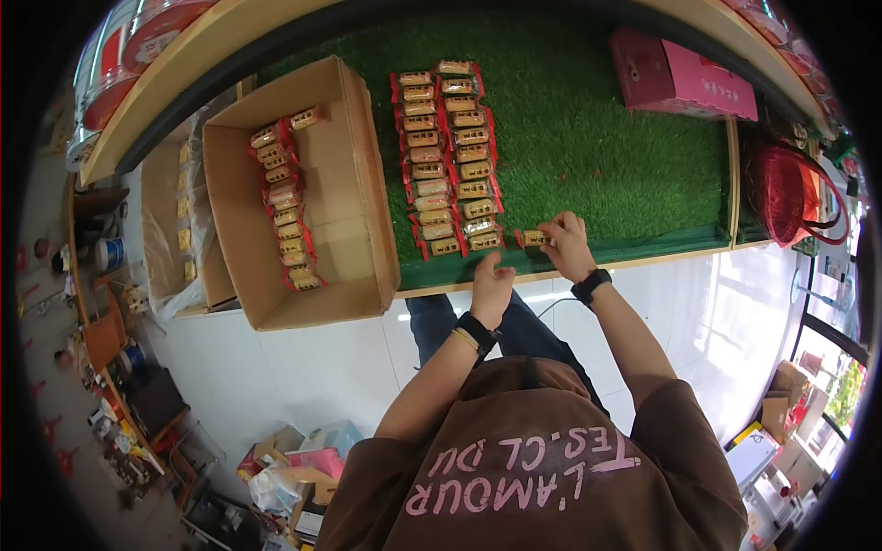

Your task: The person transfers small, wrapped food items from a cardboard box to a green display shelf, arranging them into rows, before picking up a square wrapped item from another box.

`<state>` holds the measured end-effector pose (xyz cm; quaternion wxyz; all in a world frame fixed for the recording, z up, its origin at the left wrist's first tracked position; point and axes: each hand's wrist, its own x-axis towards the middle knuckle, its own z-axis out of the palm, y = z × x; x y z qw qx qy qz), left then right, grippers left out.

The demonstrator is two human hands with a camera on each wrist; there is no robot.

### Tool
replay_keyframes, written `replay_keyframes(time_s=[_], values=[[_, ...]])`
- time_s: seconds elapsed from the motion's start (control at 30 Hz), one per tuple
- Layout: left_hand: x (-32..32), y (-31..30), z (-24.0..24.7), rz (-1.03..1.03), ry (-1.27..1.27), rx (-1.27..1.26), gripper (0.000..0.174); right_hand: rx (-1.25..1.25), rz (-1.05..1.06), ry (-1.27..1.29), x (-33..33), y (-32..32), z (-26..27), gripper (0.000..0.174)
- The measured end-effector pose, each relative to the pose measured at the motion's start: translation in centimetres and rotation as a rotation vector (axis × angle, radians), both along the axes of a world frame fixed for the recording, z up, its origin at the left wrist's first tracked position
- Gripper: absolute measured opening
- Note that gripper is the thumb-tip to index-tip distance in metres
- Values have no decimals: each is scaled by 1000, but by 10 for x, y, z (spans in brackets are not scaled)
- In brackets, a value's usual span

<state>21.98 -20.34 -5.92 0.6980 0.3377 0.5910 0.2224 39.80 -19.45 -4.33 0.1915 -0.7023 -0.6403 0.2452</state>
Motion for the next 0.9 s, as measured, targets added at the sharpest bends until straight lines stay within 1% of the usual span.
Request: replay_keyframes(time_s=[0.07,0.17,0.23,0.27,0.37,0.57,0.6,0.67,0.77,0.83,0.9], values=[[3,2,-1,20,49,-25,47,5,7,-15,3,0,-19,38],[2,3,-21,18,75,-68,49,-12,24,-35,2,5,-36,38],[2,8,-17,64,46,-110,50,-30,37,-53,-3,9,-39,38],[2,10,-14,88,31,-130,51,-94,37,-41,-6,11,-39,37],[0,14,-3,116,-22,-154,52,-113,61,-103,-12,12,-47,38],[-8,11,8,102,-84,-198,51,-149,47,-123,-18,15,-44,39],[-10,12,15,101,-118,-219,49,-117,35,-135,-20,16,-41,39],[-16,18,42,102,-186,-258,48,-52,14,-158,-27,18,-29,38],[-31,26,74,156,-313,-206,44,40,-99,-125,-45,29,-1,35],[-46,39,98,244,-398,-146,38,95,-169,50,-72,41,47,31],[-69,54,123,309,-475,-91,35,51,-207,395,-103,55,94,26]])
